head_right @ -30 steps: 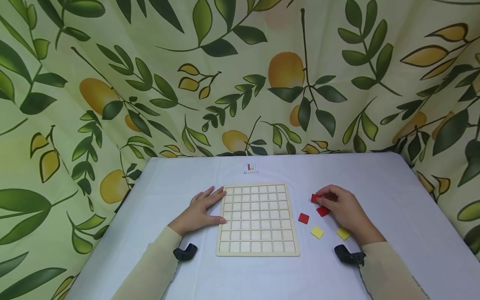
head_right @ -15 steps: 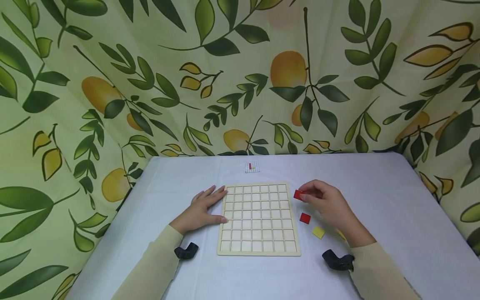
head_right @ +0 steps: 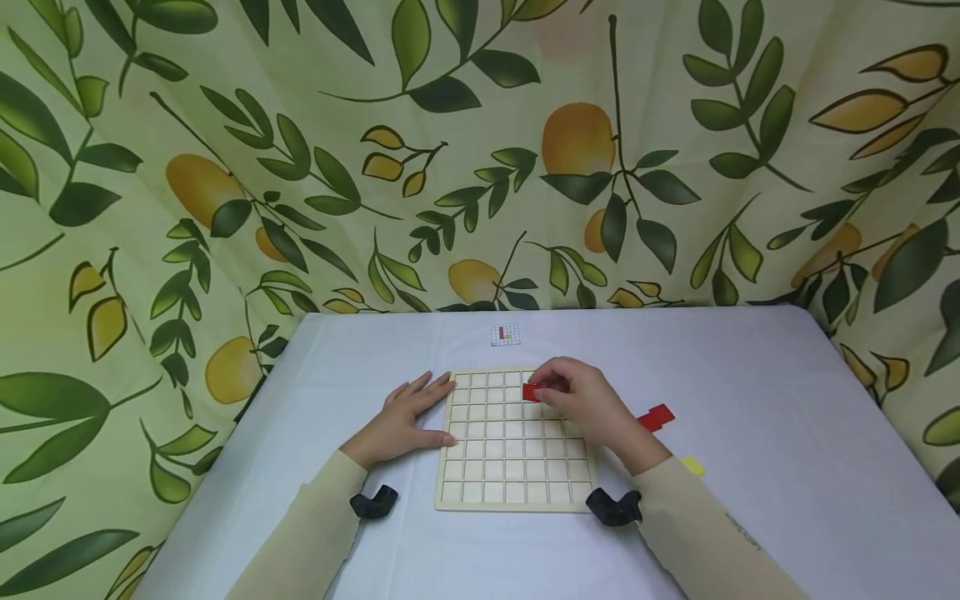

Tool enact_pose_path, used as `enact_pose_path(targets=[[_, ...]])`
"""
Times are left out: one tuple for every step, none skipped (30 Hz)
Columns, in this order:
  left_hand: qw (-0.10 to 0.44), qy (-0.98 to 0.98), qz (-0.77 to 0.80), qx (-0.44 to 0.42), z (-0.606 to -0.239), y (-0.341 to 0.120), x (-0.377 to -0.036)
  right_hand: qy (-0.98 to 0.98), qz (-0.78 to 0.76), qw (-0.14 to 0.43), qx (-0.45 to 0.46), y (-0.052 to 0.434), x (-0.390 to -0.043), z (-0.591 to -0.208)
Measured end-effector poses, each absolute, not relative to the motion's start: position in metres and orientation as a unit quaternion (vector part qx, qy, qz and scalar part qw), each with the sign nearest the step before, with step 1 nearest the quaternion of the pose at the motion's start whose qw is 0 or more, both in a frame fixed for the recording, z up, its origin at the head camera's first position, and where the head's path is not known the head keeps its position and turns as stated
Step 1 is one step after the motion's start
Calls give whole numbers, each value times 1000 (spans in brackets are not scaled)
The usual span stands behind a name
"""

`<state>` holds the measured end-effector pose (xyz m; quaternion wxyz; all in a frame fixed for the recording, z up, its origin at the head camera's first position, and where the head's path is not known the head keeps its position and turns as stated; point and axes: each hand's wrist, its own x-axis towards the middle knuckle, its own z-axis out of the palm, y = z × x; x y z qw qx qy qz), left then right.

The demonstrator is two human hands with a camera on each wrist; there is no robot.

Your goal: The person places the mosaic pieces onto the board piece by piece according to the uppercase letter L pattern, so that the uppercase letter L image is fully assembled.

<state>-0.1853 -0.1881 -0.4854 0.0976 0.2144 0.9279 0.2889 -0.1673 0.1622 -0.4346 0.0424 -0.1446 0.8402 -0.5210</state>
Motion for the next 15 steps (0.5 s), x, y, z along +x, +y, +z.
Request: enact_pose_path(targets=[[98, 928, 289, 215, -485, -188, -185, 840, -520, 45, -148, 158, -170, -435], [96, 928, 289, 216, -485, -188, -186, 840, -519, 48, -151, 153, -173, -436], [96, 927, 290, 216, -485, -188, -186, 840, -518, 50, -154, 149, -176, -437], [96, 927, 289, 217, -485, -188, -186, 840, -517, 52, -157, 145, -178, -437], [96, 927, 289, 218, -485, -188, -186, 841, -515, 54, -159, 141, -181, -438], [95, 927, 288, 219, -486, -188, -186, 841, -513, 56, -162, 137, -183, -439], [94, 927, 288, 220, -486, -188, -186, 841, -512, 58, -165, 133, -186, -440], [94, 928, 286, 220, -486, -188, -186, 841, -510, 61, -168, 130, -188, -441], [95, 928, 286, 220, -486, -189, -186, 842, -508, 64, -171, 126, -190, -443], [94, 928, 286, 220, -486, -189, -186, 843, -505, 68, -172, 122, -192, -444], [94, 927, 288, 221, -486, -189, -186, 844, -502, 71, -173, 119, -194, -445], [94, 928, 286, 220, -486, -189, -186, 846, -500, 73, -173, 116, -195, -447], [94, 928, 286, 220, -486, -189, -186, 847, -497, 77, -171, 113, -196, -448], [94, 928, 285, 219, -486, -189, -186, 849, -494, 81, -170, 111, -198, -450], [95, 929, 284, 219, -486, -189, -187, 851, -490, 86, -166, 110, -199, -452]])
